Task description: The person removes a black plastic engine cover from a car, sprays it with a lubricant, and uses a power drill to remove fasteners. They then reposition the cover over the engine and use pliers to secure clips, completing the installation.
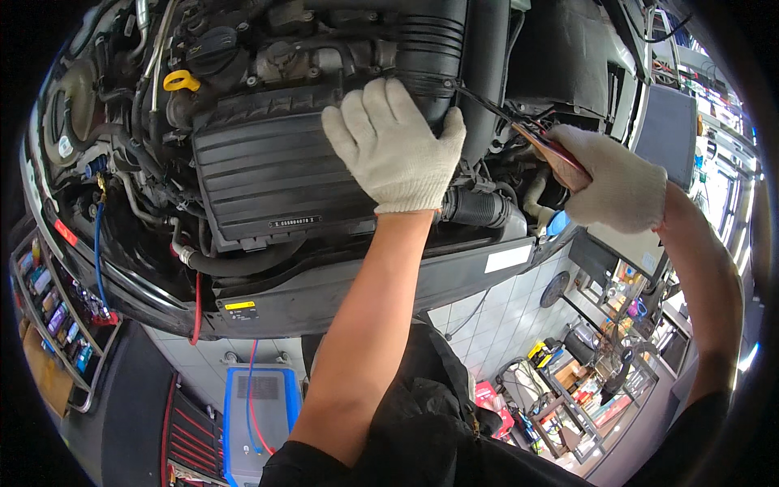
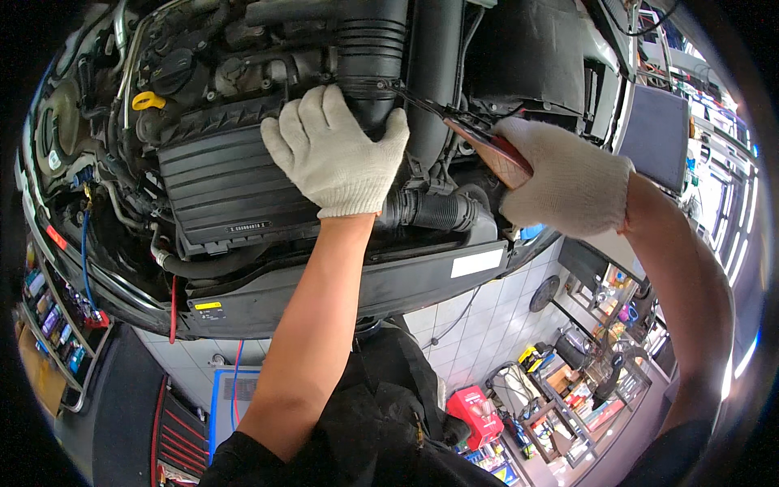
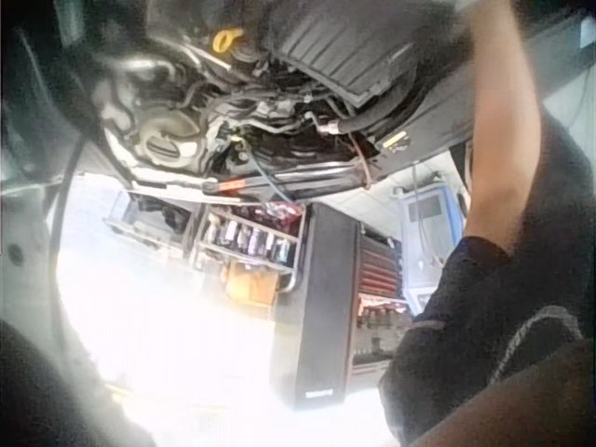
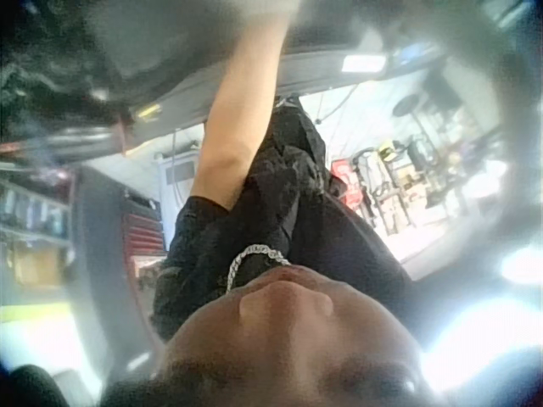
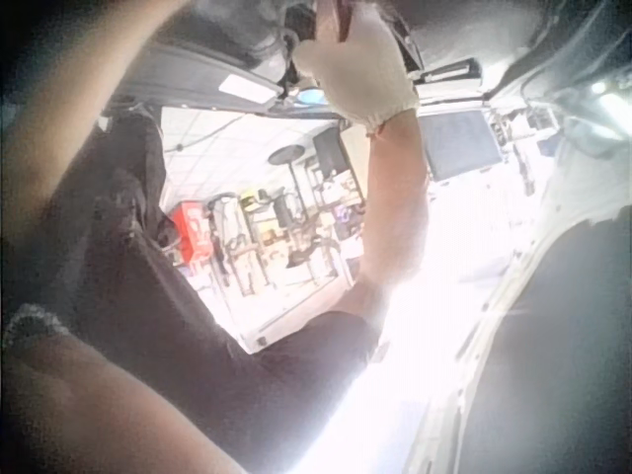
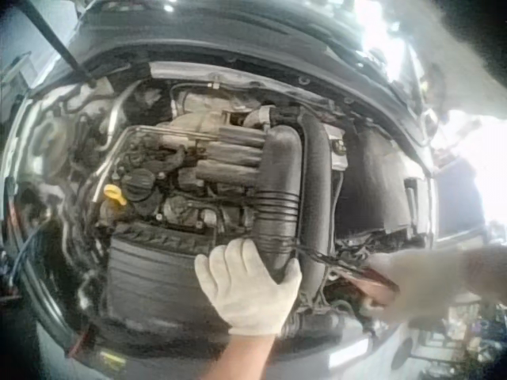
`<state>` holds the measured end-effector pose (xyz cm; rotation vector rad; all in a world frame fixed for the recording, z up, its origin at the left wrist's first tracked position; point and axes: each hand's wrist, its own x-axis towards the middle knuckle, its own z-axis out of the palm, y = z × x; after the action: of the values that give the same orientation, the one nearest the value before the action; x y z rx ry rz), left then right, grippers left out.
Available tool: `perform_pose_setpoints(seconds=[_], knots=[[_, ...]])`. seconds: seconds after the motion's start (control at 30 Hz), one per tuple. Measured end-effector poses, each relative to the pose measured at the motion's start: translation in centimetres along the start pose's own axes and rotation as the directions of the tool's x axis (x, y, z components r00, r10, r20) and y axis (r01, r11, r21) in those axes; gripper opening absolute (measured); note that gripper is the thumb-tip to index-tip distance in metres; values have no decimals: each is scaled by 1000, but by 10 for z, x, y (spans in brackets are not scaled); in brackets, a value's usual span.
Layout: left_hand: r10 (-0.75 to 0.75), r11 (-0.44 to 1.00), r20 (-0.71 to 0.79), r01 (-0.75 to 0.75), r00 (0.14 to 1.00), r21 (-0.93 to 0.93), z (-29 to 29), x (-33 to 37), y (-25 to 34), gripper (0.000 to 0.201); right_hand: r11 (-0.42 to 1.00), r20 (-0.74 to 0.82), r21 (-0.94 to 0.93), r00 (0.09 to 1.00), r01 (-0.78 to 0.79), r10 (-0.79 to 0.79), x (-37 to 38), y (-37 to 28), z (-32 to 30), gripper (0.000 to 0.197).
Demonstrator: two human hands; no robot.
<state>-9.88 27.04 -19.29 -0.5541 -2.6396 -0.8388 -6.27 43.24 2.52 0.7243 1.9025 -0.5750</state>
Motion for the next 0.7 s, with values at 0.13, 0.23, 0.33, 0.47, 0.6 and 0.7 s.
perform_pose_setpoints(seconds=[0.13,0.23,0.33,0.47,0.6,0.7], knots=[[-5,1000,-12,5,1000,-20,1,0,0,76,990,26,32,990,-139,139,-8,-13,8,54],[-5,1000,-1,5,1000,-20,0,-1,0,75,970,78,109,975,-217,209,-9,-26,8,57],[-6,1000,-8,6,1000,-21,0,1,0,75,964,98,159,975,-213,199,-8,-29,2,57],[2,1000,-19,-2,1000,-11,-1,3,0,73,975,94,200,993,-95,78,-6,-6,-4,55],[-11,1000,14,11,1000,-10,-3,4,1,73,978,35,205,999,33,-41,15,26,-6,55],[-15,1000,22,15,1000,-6,-3,3,1,73,989,-12,141,999,44,-43,25,35,-6,55]])
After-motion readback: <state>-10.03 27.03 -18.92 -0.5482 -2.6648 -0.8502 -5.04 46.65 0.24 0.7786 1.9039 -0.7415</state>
